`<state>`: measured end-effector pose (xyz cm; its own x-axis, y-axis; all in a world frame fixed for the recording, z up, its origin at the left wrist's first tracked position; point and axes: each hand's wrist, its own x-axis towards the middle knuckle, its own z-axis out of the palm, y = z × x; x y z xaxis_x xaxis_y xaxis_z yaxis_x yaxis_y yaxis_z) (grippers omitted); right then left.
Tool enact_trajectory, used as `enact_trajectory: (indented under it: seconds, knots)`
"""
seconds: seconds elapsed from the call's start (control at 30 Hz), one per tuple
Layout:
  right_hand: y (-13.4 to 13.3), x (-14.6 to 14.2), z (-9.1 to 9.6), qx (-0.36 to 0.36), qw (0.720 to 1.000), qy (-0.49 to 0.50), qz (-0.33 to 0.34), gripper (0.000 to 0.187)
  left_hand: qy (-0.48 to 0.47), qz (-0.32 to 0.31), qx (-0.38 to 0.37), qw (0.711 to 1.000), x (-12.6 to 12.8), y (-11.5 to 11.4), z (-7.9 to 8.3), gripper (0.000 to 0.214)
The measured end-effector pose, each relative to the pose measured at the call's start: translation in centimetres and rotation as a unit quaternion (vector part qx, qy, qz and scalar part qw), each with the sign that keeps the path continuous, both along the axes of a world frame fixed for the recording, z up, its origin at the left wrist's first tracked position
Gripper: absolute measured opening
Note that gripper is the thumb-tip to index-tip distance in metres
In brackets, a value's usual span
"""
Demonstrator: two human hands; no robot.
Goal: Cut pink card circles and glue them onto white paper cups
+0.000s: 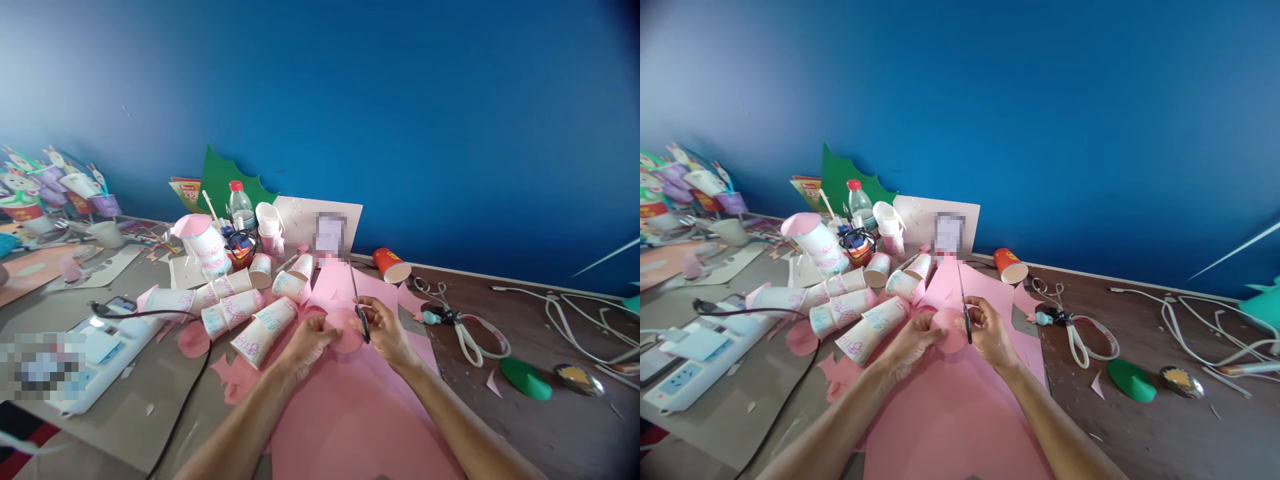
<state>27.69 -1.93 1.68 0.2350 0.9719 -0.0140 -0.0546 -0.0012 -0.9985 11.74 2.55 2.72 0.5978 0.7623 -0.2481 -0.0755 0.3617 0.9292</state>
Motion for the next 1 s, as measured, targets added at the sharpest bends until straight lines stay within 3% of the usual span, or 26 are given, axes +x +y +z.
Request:
enact_trajectory:
  seconds: [0.2, 0.47, 0.67, 0.77, 1.0]
  knots:
    - [-0.1, 0.0, 0.2, -0.003, 1.000, 0.001, 0.011, 0.046, -0.036, -0.024, -0.014, 0.999, -0.1, 0.1, 0.2, 0.032]
    - [-0.2, -0.2, 0.3, -0.006, 1.000, -0.014, 0.007, 0.044, 0.007, -0.020, -0.001, 1.000, -0.1, 0.3, -0.4, 0.028]
    - [-0.6, -0.5, 1.9, 0.002, 1.000, -0.005, -0.007, 0.040, -0.088, 0.106, -0.061, 0.989, 0.0, 0.4, -0.4, 0.032]
    - [-1.0, -0.9, 2.5, -0.002, 1.000, -0.011, 0.011, 0.036, -0.127, 0.138, -0.094, 0.978, -0.2, 0.5, 0.1, 0.031]
    - [-1.7, -1.9, 1.3, 0.005, 0.994, -0.102, 0.042, 0.032, -0.222, 0.214, -0.126, 0.943, -0.2, 1.1, 0.3, 0.025]
